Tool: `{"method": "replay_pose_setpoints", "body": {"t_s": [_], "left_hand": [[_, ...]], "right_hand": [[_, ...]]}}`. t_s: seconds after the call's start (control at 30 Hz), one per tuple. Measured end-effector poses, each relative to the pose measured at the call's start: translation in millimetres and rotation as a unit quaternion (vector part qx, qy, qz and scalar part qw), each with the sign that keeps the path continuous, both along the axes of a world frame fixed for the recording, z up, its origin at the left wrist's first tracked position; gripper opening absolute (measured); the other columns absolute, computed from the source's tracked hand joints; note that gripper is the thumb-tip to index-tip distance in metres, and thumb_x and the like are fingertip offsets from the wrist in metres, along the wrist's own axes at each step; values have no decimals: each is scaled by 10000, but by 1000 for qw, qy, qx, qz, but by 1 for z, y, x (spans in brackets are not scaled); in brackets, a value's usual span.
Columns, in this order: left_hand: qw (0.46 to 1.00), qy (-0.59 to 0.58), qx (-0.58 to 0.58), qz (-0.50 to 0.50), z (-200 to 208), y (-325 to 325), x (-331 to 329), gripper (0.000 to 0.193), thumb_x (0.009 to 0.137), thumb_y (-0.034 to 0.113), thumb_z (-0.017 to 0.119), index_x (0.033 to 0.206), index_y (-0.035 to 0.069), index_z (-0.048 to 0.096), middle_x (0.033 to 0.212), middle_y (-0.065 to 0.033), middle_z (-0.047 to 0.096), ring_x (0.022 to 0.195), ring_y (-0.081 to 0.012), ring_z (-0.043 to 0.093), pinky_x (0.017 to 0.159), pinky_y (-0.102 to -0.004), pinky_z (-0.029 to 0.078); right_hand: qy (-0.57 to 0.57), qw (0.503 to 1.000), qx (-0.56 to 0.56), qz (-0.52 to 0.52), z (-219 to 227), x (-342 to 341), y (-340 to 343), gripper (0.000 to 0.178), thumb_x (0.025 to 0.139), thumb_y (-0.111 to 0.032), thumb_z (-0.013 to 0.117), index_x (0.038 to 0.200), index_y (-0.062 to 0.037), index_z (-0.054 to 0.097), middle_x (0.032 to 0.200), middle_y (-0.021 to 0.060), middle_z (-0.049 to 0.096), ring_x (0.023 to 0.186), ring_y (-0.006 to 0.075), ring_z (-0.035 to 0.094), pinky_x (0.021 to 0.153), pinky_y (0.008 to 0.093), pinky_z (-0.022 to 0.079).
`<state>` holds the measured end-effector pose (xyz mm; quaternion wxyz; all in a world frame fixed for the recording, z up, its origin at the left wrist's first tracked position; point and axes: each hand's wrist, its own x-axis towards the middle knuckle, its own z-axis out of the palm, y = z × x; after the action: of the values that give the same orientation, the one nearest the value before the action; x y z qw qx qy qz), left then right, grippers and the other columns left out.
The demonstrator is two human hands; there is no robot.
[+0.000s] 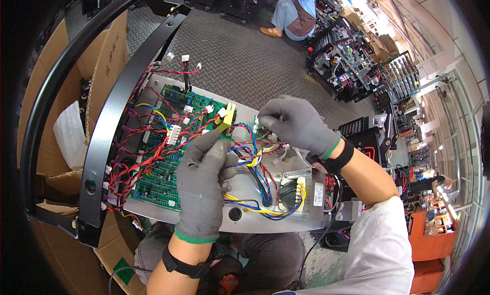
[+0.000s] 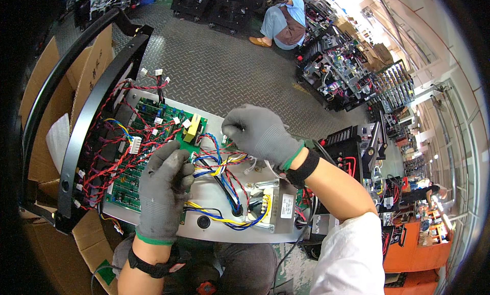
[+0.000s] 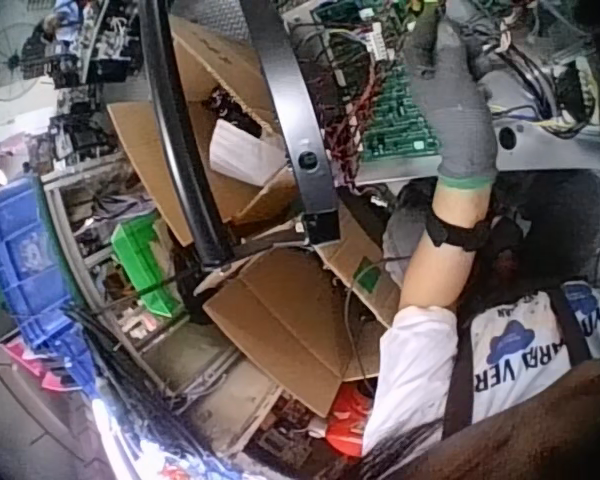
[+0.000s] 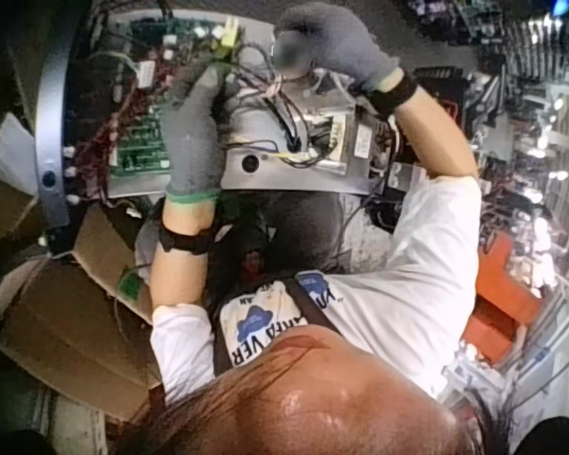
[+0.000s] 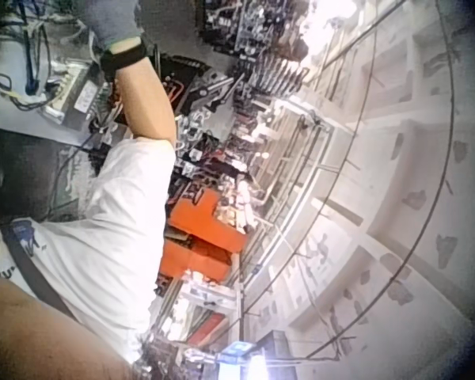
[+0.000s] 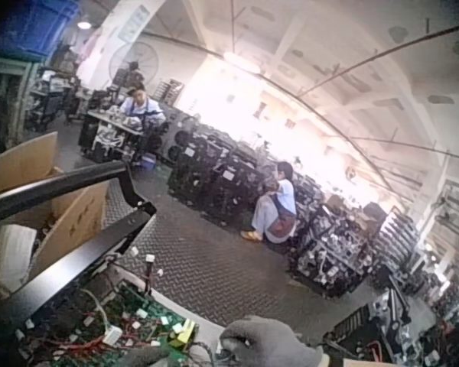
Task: Installing and connecting wiring to circuit boards within industrial inverter units.
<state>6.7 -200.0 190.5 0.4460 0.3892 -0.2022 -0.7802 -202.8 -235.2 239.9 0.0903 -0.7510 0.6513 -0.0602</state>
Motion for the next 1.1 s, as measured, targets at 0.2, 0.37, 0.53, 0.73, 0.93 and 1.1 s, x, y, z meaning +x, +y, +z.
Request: {"method": "replay_pose_setpoints", "body": {"t_s": [0.2,0.37,0.53,0.73,0.93,1.1], "left_hand": [[996,-61,-41,-49,-4,3,-5,339,902,192,561,1200,32,537,962,-35,637,665,-57,562,504,-182,420],[996,-55,-41,-56,-4,6,-5,313,900,196,562,1175,47,566,973,-17,641,653,-52,554,497,-174,395],[997,-44,-36,-58,-3,6,-4,307,900,195,568,1167,44,570,991,-24,640,685,-60,566,525,-174,414],[997,-48,-44,-52,-3,8,-5,323,900,185,569,1165,1,563,1020,-66,632,750,-93,589,613,-206,488],[996,-42,-40,-60,-1,9,-5,332,899,177,568,1177,-3,558,1034,-80,628,763,-100,597,626,-211,497],[995,-53,-31,-76,0,9,-2,350,893,183,578,1186,-6,548,1037,-91,625,779,-104,604,634,-214,501]], "right_hand": [[97,994,59,-4,-24,-11,0,163,812,-228,625,887,-92,675,812,95,644,811,270,618,723,385,486],[54,992,109,-30,-28,-18,-1,216,836,-284,580,931,-113,671,906,120,638,895,303,618,775,430,487],[93,990,106,-23,-29,-12,-2,208,840,-293,588,933,-119,654,910,114,619,871,302,619,757,413,491],[181,979,96,7,-28,-5,4,215,850,-303,576,927,-111,636,881,113,601,833,302,625,725,416,503],[163,981,99,36,-32,-14,-1,214,844,-287,576,935,-106,641,910,122,605,843,312,625,729,433,506],[116,985,122,31,-32,-20,-5,219,841,-282,571,964,-123,659,954,114,609,859,325,622,741,441,503]]}}
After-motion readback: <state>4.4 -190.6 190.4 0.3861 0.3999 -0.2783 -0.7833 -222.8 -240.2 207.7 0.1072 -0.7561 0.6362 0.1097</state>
